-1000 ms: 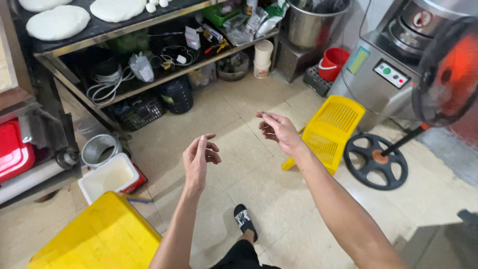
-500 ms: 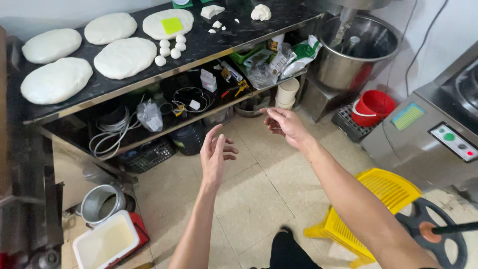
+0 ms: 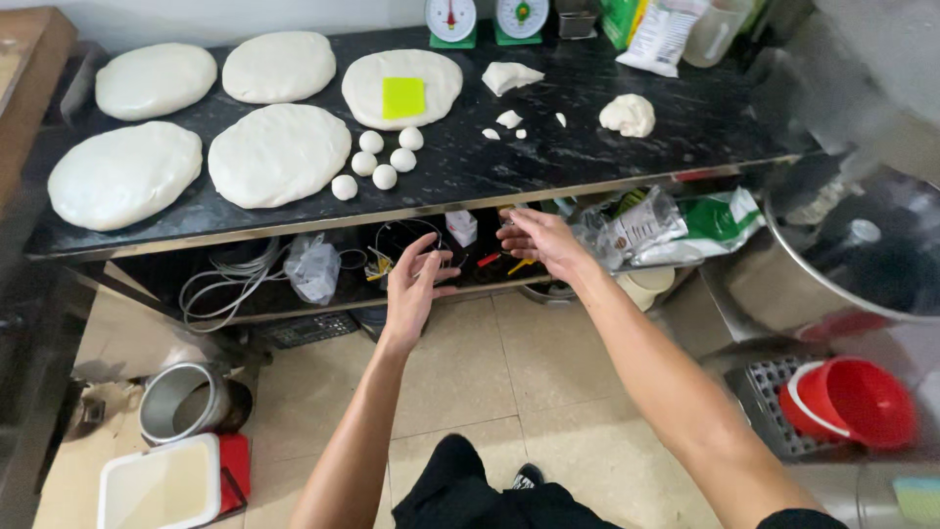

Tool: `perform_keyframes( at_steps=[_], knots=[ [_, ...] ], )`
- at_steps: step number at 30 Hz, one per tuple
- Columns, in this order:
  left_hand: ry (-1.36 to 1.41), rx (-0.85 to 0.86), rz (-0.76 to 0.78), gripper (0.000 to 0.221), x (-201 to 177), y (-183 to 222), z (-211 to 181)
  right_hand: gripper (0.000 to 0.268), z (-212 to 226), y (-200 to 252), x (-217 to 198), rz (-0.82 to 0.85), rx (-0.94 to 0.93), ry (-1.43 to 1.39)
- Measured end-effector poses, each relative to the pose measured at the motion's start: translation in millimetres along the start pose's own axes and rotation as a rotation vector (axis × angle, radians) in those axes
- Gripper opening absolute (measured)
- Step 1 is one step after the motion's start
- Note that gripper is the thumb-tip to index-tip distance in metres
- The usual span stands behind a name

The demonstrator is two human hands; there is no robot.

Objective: The person toasts bread using tongs and places it into a bag, then cuts portions of dough from a larger mass using a scraper, weighs them on a scale, and rolls them into balls.

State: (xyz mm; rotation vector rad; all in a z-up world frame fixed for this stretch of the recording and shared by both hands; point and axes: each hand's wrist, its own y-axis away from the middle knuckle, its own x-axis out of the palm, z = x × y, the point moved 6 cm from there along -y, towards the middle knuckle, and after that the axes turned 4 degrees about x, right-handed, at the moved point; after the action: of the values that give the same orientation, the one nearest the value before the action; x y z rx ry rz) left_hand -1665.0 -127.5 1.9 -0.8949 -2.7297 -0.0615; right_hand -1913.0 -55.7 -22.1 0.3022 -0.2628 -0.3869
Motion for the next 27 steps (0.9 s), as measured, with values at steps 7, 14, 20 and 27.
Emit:
perform_keyframes(
  at_steps=[7,14,20,27],
  knots=[
    [-0.143,0.024,-0.202,0.046,-38.9,-208.5,41.1,0.047,38.4,-181.8,1.4,0.094,0.054,0.006],
    [-0.768,0.063,-0.419,0.063,-128.3,-448.0,109.6,0.051,57.1,-361.1,16.1,0.081,0.161,0.070],
    [-1.076,-0.057,-0.469,0.062,-157.9,-534.1,134.4,0.056,67.7,-450.8,-7.7,0.016,0.189,0.103],
    [-0.963,0.007,-0.513,0.051,-120.8,-524.9,76.5,0.070,88.0,-492.1,11.5,0.001,0.230,0.147]
  ],
)
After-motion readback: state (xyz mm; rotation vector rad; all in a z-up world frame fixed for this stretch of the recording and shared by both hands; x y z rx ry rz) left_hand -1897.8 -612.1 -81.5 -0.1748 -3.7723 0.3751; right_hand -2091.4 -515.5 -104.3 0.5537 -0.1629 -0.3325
